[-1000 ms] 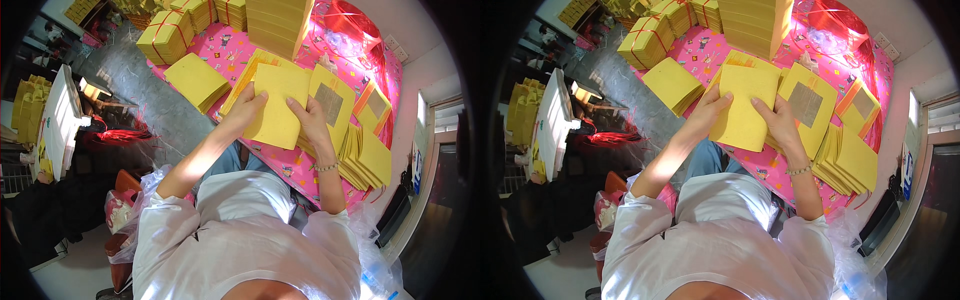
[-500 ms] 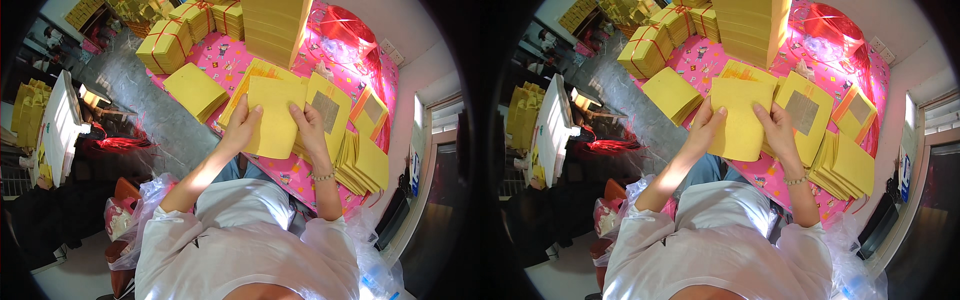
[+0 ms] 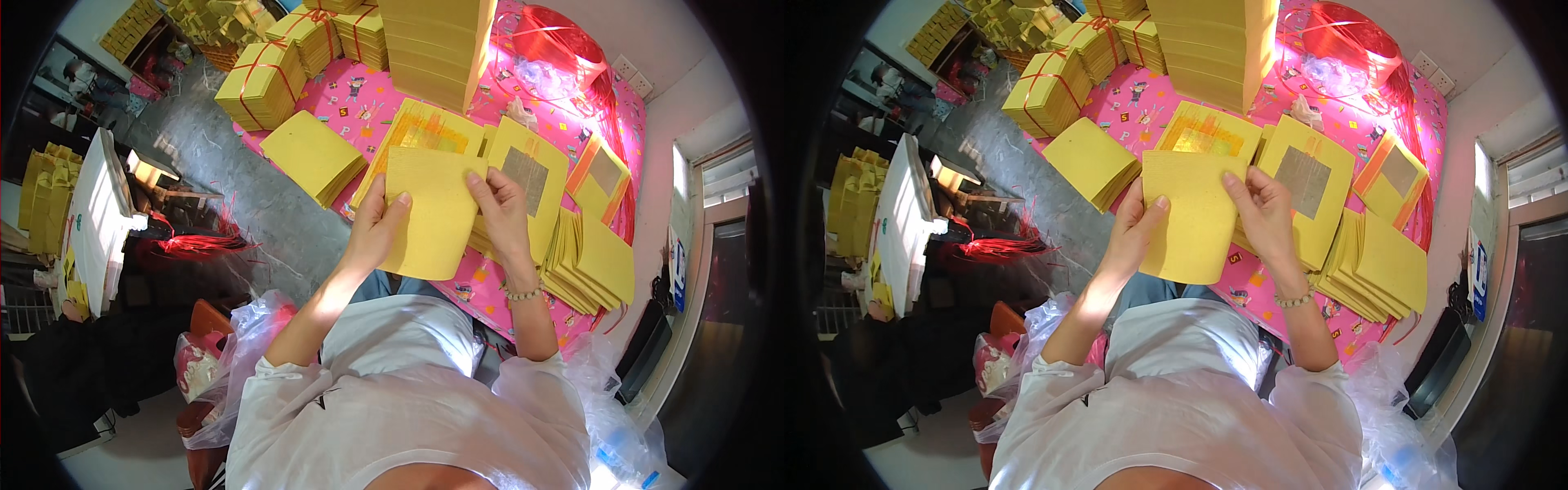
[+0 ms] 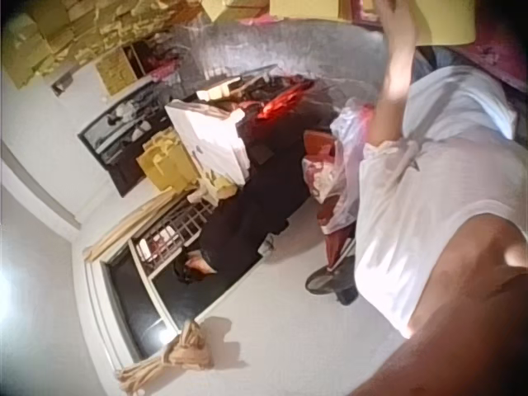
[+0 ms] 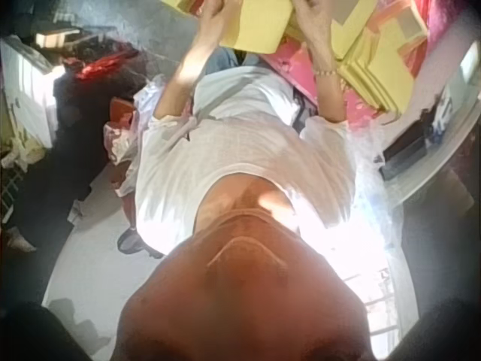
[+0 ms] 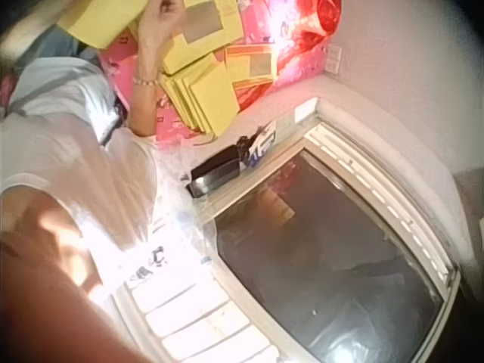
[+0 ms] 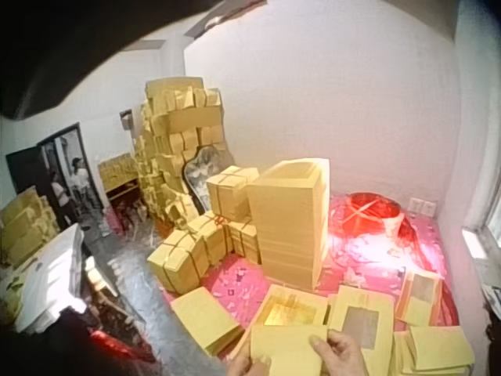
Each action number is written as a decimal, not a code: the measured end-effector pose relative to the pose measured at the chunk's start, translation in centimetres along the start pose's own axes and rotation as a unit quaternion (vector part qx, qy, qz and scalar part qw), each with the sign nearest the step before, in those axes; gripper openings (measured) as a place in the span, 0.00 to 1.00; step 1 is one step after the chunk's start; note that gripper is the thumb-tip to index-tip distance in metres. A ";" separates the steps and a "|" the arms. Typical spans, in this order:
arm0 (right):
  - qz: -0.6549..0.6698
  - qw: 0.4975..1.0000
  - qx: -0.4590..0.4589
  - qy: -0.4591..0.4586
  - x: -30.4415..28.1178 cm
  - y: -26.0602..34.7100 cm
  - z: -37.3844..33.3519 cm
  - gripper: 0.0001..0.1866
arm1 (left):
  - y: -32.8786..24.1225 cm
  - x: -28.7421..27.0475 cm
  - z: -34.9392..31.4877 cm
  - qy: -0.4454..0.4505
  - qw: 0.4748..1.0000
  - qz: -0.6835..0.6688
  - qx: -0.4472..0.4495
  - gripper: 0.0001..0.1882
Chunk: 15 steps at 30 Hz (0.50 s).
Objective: The person repeatedly folds yellow paper sheets with gold and gray printed squares, stacking the folded items into neat piles on a pink patterned tablecloth. The person handles the sheets one by one, folding them in half and placing them into growing stacks.
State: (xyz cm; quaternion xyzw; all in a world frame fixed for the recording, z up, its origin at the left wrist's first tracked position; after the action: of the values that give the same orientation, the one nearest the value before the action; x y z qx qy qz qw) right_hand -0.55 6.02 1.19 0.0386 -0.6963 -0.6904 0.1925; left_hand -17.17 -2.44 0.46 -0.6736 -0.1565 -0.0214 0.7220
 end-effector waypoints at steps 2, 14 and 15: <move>0.003 1.000 0.010 0.001 -0.5 -0.2 0.0 0.10 | -0.1 -0.1 -0.5 0.002 1.000 0.004 -0.017 0.15; -0.029 0.983 0.139 0.120 0.4 -0.7 -3.1 0.11 | -0.3 -1.1 -1.3 -0.009 0.999 0.003 -0.035 0.15; -0.031 0.982 0.145 0.120 0.3 -1.0 -3.2 0.11 | -0.1 -1.1 -1.4 -0.010 0.999 0.000 -0.042 0.15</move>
State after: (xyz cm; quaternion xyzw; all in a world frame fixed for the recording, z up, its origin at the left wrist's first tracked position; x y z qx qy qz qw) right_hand 0.01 2.88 0.21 0.1706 -0.7594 -0.5780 0.2451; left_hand -18.01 -4.00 0.23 -0.7037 -0.1622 -0.0213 0.6914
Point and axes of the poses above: each hand's wrist, its own z-axis towards the middle knuckle, its own x-axis out of the palm, y = z × x, the point moved 5 cm from there along z, towards the middle knuckle, and after that the axes turned 3 degrees about z, right-handed, at the moved point
